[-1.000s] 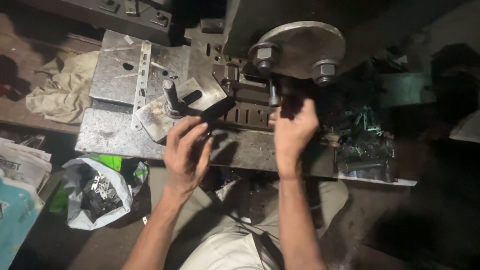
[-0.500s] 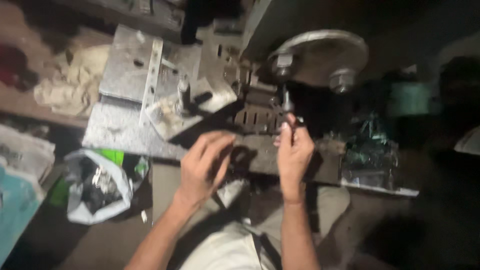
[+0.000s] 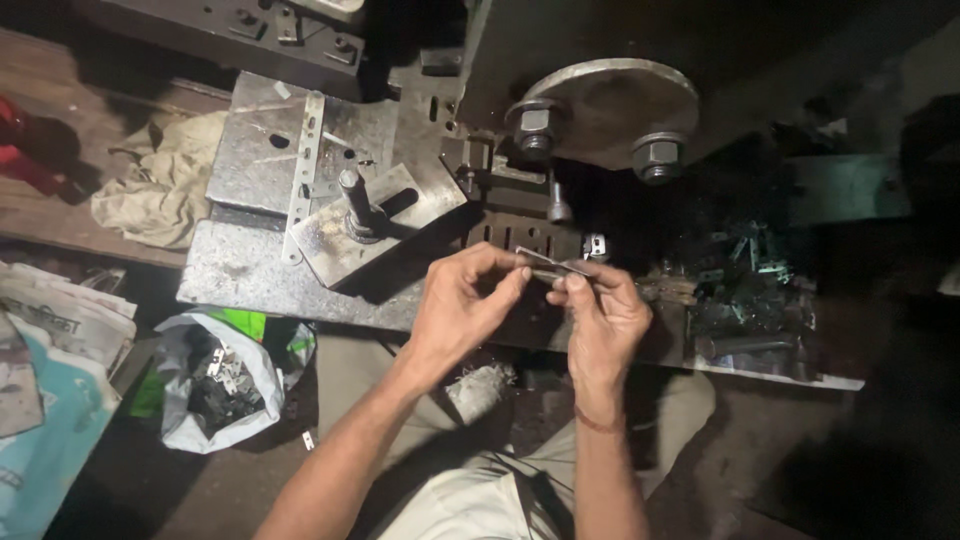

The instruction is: The person sits on the floor and repeatedly places small metal pieces into a press machine, activates the press, and removes the processed pieces. The person handles the metal pieces one at a time and places the finished items into a nearby bag.

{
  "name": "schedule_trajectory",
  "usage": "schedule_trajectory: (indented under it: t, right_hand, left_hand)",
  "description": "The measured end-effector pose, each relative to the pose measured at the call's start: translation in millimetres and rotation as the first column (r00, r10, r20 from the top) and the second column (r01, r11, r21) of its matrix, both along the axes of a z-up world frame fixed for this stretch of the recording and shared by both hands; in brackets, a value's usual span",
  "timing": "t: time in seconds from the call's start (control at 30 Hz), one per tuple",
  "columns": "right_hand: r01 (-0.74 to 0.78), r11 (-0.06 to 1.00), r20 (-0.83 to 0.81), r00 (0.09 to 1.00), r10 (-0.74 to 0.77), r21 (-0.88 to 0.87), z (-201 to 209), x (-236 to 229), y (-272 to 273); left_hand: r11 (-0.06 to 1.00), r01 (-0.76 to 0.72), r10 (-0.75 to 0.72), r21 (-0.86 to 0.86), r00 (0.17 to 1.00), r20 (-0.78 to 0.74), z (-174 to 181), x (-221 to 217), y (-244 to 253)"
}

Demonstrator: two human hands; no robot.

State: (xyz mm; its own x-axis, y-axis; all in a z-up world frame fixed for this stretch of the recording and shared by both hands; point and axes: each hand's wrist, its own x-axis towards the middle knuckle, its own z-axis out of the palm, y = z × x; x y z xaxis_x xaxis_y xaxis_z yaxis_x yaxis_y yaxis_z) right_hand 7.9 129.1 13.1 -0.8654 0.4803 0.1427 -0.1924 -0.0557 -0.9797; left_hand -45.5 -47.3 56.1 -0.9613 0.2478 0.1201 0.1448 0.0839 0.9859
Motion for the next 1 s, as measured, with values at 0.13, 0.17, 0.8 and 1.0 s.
schedule_trajectory:
  t: [0.13, 0.17, 0.8, 1.0]
  right_hand:
    - [0.070, 0.997, 0.016, 0.997, -0.069, -0.019, 6, -28, -2]
    - [0.098, 0.994, 0.018, 0.995, -0.097, -0.052, 5, -40, -1]
    - [0.322, 0.283, -0.264, 0.938, -0.224, 0.904, -20, -98, -3]
    - [0.193, 0.285, -0.120, 0.959, -0.255, 0.939, -4, -98, -12]
  left_hand:
    - [0.996, -0.070, 0.067, -0.047, 0.995, -0.069, 9, 1, -7]
    - [0.994, -0.089, 0.083, -0.071, 0.993, -0.084, 10, 2, -10]
    - [0.829, -0.077, -0.167, -0.555, 0.911, -0.376, -4, -22, -5]
    - [0.706, -0.244, -0.155, -0.665, 0.862, -0.482, -10, -28, 13]
